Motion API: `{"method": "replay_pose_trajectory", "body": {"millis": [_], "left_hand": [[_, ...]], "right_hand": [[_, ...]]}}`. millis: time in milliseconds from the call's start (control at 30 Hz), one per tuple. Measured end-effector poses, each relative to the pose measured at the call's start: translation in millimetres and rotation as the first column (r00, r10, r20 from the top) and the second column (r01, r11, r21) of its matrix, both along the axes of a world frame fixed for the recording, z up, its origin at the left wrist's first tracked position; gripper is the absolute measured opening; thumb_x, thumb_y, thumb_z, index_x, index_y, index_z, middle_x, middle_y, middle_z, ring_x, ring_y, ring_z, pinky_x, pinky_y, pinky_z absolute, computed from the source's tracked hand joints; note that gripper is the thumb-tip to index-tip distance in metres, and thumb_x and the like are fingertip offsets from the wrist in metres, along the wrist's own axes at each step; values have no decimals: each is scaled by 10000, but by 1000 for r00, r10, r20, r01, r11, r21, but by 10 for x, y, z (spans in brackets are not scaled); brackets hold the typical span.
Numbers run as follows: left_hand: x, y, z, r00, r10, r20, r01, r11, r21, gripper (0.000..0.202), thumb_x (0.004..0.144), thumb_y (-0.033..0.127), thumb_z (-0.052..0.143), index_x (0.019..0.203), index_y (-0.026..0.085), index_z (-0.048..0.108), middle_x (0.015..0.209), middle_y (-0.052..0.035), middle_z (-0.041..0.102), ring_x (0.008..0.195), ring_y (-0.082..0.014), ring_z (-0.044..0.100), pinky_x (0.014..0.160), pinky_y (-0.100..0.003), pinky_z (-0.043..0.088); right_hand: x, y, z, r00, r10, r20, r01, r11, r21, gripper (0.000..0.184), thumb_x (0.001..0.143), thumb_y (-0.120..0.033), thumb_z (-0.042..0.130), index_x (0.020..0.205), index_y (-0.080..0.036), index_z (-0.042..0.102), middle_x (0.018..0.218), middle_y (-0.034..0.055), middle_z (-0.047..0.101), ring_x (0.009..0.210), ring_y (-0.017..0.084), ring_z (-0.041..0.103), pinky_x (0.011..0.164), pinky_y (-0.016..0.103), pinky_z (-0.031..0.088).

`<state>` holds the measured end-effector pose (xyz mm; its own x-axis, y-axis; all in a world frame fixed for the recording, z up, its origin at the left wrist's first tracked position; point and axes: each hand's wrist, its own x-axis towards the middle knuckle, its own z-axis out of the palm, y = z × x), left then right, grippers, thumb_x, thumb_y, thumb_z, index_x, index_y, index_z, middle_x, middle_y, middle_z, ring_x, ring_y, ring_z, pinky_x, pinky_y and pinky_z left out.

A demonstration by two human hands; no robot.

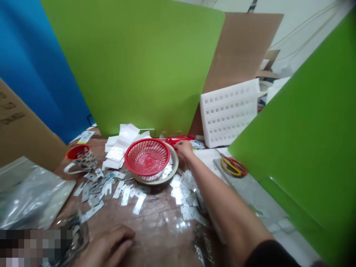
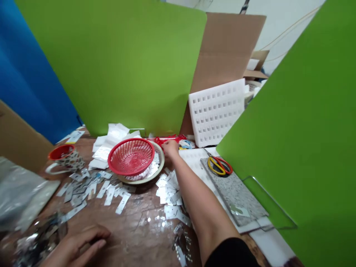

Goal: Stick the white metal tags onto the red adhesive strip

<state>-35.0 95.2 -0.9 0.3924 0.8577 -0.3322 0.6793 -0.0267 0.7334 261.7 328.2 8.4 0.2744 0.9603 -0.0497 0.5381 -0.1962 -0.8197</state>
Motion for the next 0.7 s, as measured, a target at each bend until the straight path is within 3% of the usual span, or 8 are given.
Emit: {"method": "replay_pose_trajectory", "body": {"millis": [200,267,367,433,467,533,600,700], "left_hand": [[124,-226,189,998,52,32,-52,999,-3,271,852,436,505,897,248,695,962,-56,716,947,-241,633,870,-327,459],[133,-298,146,986,101,132,-95,994,-44,262,845,437,534,888,232,692,946,-57,716,928,-233,632,857,-321,456],[128,-400,33,866,324,379,-206,925,-320,347,830,505,561,925,191,675,940,-89,716,880,-227,641,810,-329,479],[126,-446,-47,680,532,504,-198,795,-573,443,830,557,537,988,159,653,988,-131,707,891,-241,650,776,-347,499],[128,-460,-87,583,614,531,-149,724,-674,496,831,585,513,1016,144,643,1018,-154,700,910,-254,654,763,-359,506],[140,-472,-174,456,702,548,-8,618,-786,594,830,637,460,1066,118,627,1047,-187,686,927,-274,659,753,-378,513],[168,-476,-277,444,710,546,80,575,-814,632,820,660,452,1079,109,621,996,-182,689,864,-259,672,723,-367,516],[225,-493,-439,581,628,518,-37,656,-754,492,754,536,649,1052,147,607,900,-113,691,742,-193,662,603,-275,496]], "right_hand": [[240,-274,513,987,-54,-150,79,983,163,244,893,-320,601,967,-90,636,913,45,671,695,105,639,640,262,539],[340,-615,734,983,-38,-180,91,951,295,483,912,-413,412,845,-7,666,910,69,679,728,81,648,696,224,475],[399,-1444,888,984,-5,-177,92,868,488,283,862,-335,553,876,-86,687,927,56,703,855,109,666,796,244,480],[321,-2097,771,983,181,-16,-130,763,633,88,805,-204,682,891,-184,683,913,53,727,870,178,696,805,337,545],[243,-2404,639,929,358,91,-336,717,611,107,846,-168,634,916,-234,680,973,49,732,915,198,699,836,388,560],[27,-2903,267,720,645,256,-675,564,476,193,906,-183,551,1034,-279,658,1098,43,718,1054,212,662,941,435,531],[-211,-3201,-154,532,792,300,-824,404,398,219,967,-230,460,1099,-248,633,1050,13,739,1031,124,668,985,306,505],[-464,-3333,-596,329,840,431,-924,191,331,212,975,-226,452,942,-239,660,1024,-45,746,1036,58,650,1084,252,374]]}}
